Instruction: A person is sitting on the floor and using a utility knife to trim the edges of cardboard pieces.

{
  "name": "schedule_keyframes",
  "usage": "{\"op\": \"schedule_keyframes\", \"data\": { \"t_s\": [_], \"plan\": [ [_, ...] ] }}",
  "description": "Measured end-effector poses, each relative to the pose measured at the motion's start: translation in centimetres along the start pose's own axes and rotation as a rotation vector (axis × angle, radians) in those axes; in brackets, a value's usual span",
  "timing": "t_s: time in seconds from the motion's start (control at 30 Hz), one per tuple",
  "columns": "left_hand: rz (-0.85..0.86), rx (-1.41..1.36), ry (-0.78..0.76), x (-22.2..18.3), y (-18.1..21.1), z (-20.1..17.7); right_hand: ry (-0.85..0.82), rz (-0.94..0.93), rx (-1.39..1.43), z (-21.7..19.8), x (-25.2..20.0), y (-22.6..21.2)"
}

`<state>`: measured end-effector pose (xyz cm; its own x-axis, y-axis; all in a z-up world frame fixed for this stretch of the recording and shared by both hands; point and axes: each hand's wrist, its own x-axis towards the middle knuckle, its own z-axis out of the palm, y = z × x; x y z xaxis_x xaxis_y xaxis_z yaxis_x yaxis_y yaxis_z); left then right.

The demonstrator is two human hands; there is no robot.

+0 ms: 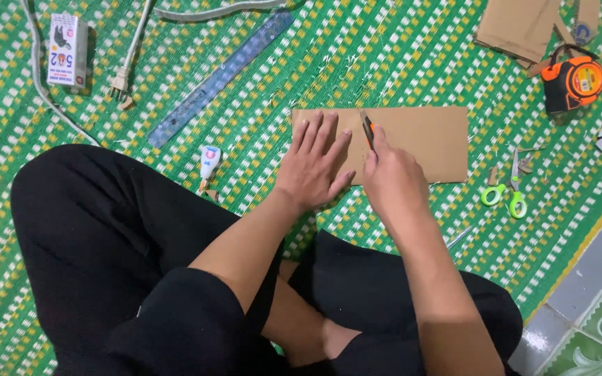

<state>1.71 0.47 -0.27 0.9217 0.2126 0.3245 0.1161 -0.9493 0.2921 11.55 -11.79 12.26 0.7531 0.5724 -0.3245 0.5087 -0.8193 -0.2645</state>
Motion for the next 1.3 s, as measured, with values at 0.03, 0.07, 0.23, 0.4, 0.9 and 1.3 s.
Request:
{"op": "schedule_keyframes", "data": {
  "t_s": [0.03,0.07,0.23,0.4,0.9,1.3],
  "plan": [
    [-0.002,-0.005,-0.001,0.1,0.0,0.1,-0.002,0.002,-0.004,-0.4,-0.1,-0.2],
    [0.004,-0.012,-0.01,0.1,0.0,0.1,-0.01,-0.006,0.008,-0.7,-0.1,-0.4],
    [-0.008,-0.017,-0.042,0.0,-0.1,0.2,-0.028,-0.021,-0.016,-0.8,-0.6,-0.7],
    [-0.015,0.013,-0.109,0.0,0.1,0.2,-0.015,-0.036,-0.021,-0.8,-1.5,-1.0],
    [-0.084,0.034,-0.517,1.7,0.6,-2.8,0.013,-0.056,-0.028,0.4,-4.3,-0.2],
    [-0.093,0.024,-0.534,1.7,0.6,-3.0,0.084,-0.139,-0.068,1.6,-5.5,1.2]
  ]
}}
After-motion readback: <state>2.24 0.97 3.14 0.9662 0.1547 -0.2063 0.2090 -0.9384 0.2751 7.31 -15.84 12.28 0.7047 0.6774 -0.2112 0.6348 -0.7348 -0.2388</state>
